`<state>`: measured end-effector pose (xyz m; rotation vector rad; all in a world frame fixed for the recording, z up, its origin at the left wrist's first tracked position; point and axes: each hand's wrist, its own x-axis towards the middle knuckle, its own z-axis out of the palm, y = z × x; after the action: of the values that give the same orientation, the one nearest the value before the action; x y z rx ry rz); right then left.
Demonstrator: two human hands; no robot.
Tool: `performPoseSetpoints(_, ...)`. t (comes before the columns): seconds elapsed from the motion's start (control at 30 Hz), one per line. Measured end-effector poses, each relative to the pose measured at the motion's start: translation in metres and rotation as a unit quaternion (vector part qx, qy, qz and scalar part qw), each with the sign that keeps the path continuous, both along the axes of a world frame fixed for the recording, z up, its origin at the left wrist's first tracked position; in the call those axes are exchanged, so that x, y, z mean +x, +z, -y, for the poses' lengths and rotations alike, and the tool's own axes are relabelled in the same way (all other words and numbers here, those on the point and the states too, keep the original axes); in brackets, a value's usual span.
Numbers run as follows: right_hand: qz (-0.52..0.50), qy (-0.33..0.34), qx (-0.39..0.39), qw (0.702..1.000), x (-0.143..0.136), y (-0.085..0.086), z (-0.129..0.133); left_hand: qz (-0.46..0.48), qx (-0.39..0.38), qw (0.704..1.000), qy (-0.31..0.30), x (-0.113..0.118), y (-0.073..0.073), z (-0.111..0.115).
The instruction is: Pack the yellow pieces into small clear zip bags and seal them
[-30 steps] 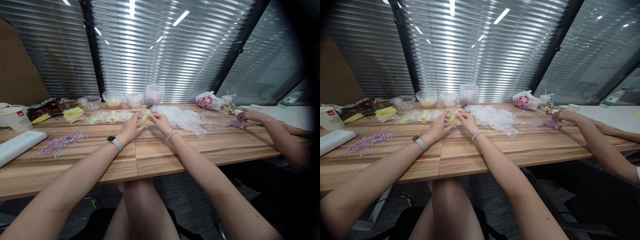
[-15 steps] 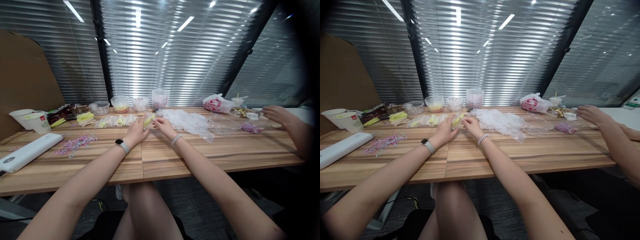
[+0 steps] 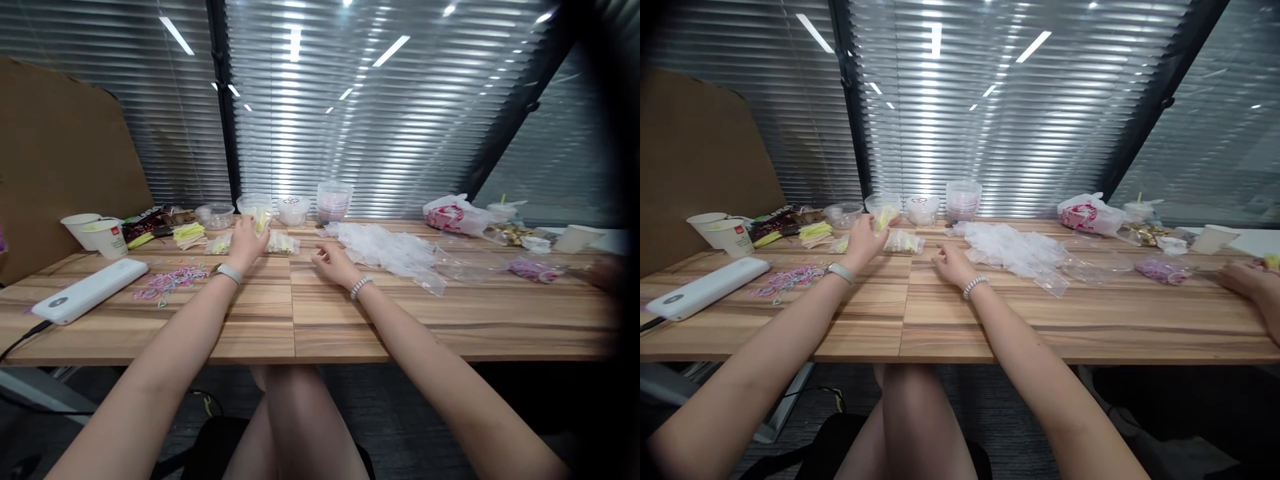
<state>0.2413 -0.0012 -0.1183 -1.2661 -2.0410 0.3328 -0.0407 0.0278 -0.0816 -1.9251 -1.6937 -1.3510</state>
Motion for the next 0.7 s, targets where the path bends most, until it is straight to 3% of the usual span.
performPoseSetpoints(0.1, 0.074, 0.011, 0.023, 0.997, 0.0, 0.0, 0.004, 0.03, -0.013, 0.998, 0.049, -0.027, 0.0, -0.01)
performPoseSetpoints(0.27, 0.102, 0.009, 0.022, 0.994, 0.0, -0.005, 0.002, 0.035, -0.06, 0.991, 0.114, -0.056, -0.013, -0.018)
performPoseSetpoints(0.43, 0.12, 0.009, 0.019, 0.993, -0.001, -0.002, 0.003, 0.038, -0.107, 0.986, 0.125, -0.062, -0.023, -0.02)
performPoseSetpoints(0.6, 0.136, 0.011, 0.008, 0.991, -0.003, 0.006, 0.013, 0.019, -0.165, 0.973, 0.162, -0.059, -0.017, -0.014)
performPoseSetpoints(0.7, 0.134, 0.011, -0.008, 0.991, -0.002, 0.007, 0.013, 0.005, -0.161, 0.973, 0.163, -0.06, -0.015, -0.013)
